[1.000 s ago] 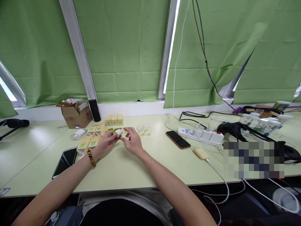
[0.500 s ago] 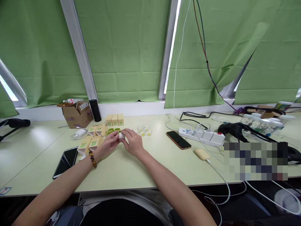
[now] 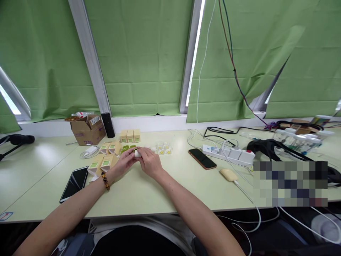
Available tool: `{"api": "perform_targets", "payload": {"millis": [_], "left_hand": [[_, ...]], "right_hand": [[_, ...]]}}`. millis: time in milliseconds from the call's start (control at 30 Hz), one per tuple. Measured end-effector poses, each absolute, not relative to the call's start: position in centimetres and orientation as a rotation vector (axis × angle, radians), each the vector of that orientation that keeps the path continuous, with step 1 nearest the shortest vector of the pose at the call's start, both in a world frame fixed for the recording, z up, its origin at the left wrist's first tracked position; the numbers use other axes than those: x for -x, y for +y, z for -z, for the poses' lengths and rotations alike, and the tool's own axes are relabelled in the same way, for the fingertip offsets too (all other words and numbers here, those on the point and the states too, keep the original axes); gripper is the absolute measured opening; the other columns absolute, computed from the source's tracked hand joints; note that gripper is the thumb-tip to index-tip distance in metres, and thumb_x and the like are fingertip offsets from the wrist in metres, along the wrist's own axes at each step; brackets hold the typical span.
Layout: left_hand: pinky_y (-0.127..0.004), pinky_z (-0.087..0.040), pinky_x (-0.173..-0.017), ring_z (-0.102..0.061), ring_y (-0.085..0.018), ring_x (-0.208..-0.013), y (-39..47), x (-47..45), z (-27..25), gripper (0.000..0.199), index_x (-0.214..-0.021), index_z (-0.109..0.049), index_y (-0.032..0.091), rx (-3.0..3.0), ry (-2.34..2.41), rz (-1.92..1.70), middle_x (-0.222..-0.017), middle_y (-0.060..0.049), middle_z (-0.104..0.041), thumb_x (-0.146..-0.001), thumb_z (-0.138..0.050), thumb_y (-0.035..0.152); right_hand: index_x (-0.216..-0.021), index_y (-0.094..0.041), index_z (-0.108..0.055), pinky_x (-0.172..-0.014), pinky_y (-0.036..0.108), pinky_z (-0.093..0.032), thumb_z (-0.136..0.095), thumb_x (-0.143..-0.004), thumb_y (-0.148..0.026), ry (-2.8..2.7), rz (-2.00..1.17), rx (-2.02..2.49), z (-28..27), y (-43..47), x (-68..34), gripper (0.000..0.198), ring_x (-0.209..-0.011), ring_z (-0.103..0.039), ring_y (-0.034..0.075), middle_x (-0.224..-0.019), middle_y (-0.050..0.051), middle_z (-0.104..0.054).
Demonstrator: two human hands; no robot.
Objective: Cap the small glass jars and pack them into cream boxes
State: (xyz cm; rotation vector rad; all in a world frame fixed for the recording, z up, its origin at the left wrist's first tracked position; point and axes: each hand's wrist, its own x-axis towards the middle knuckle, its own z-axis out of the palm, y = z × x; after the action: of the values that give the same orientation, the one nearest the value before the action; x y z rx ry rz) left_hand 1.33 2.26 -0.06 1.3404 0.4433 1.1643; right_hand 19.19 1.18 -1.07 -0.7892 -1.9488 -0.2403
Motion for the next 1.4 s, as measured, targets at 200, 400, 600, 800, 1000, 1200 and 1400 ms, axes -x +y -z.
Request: {"api": "perform_targets", "payload": {"millis": [200,400,600,800,1000,1200,1400], "left_hand": [[-0.035,-0.056,-0.094,-0.067,-0.022,-0.106,2.4,-1.7,0.4,0.046,-0.125,-0.065,0.019,-1.386,0.556,-1.270,-0.114,-0.010,-0.071,-0.087,-0.077,0.043],[-0.035,-0.054,-0.096,-0.066,-0.022,-0.110,2.5,-2.1,0.6,0.045,-0.121,-0.061,0.018,-1.437,0.584,-1.368,-0.119,-0.011,-0.069,-0.088,-0.076,0.045],[-0.036,-0.053,-0.097,-0.064,-0.023,-0.113,2.2,-2.4,0.6,0.044,-0.118,-0.062,0.019,-1.442,0.603,-1.438,-0.122,-0.011,-0.067,-0.087,-0.075,0.047],[-0.034,-0.052,-0.098,-0.064,-0.023,-0.114,1.9,-2.3,0.8,0.052,-0.131,-0.062,0.021,-1.434,0.509,-1.332,-0.132,-0.012,-0.064,-0.088,-0.077,0.045],[-0.035,-0.049,-0.101,-0.062,-0.024,-0.115,2.6,-2.6,1.1,0.054,-0.126,-0.065,0.017,-1.554,0.595,-1.390,-0.126,-0.013,-0.068,-0.085,-0.079,0.049],[-0.031,-0.050,-0.083,-0.062,-0.019,-0.092,2.1,-2.8,0.6,0.053,-0.124,-0.067,0.016,-1.522,0.562,-1.334,-0.109,-0.011,-0.071,-0.088,-0.075,0.053],[-0.030,-0.048,-0.083,-0.061,-0.019,-0.091,1.8,-2.7,0.0,0.054,-0.120,-0.070,0.016,-1.524,0.535,-1.303,-0.107,-0.011,-0.070,-0.086,-0.076,0.057]], "right_hand": [[-0.135,-0.020,-0.059,-0.100,0.048,-0.059,-0.052,-0.104,-0.023,-1.936,0.242,0.721,1.2,1.4,-19.1,0.032,-0.123,-0.067,0.029,-0.131,0.017,-0.071],[-0.140,-0.022,-0.053,-0.103,0.052,-0.058,-0.050,-0.104,-0.020,-1.916,0.236,0.649,1.2,1.4,-18.9,0.036,-0.126,-0.065,0.029,-0.134,0.017,-0.068],[-0.141,-0.023,-0.052,-0.099,0.052,-0.060,-0.053,-0.103,-0.020,-1.883,0.257,0.607,1.1,1.4,-18.7,0.037,-0.122,-0.067,0.030,-0.131,0.016,-0.070],[-0.142,-0.026,-0.054,-0.105,0.053,-0.058,-0.055,-0.102,-0.020,-1.892,0.237,0.640,1.3,1.6,-19.0,0.040,-0.125,-0.065,0.029,-0.133,0.014,-0.069],[-0.150,-0.025,-0.047,-0.107,0.054,-0.055,-0.054,-0.102,-0.020,-1.926,0.209,0.676,1.4,1.6,-18.9,0.049,-0.126,-0.062,0.030,-0.135,0.014,-0.067],[-0.147,-0.022,-0.052,-0.103,0.052,-0.057,-0.057,-0.101,-0.023,-1.935,0.211,0.741,1.1,1.2,-18.8,0.046,-0.125,-0.060,0.031,-0.133,0.016,-0.064],[-0.144,-0.022,-0.054,-0.102,0.050,-0.058,-0.056,-0.100,-0.021,-1.916,0.190,0.757,1.2,1.2,-18.8,0.044,-0.122,-0.061,0.031,-0.129,0.016,-0.063]]}}
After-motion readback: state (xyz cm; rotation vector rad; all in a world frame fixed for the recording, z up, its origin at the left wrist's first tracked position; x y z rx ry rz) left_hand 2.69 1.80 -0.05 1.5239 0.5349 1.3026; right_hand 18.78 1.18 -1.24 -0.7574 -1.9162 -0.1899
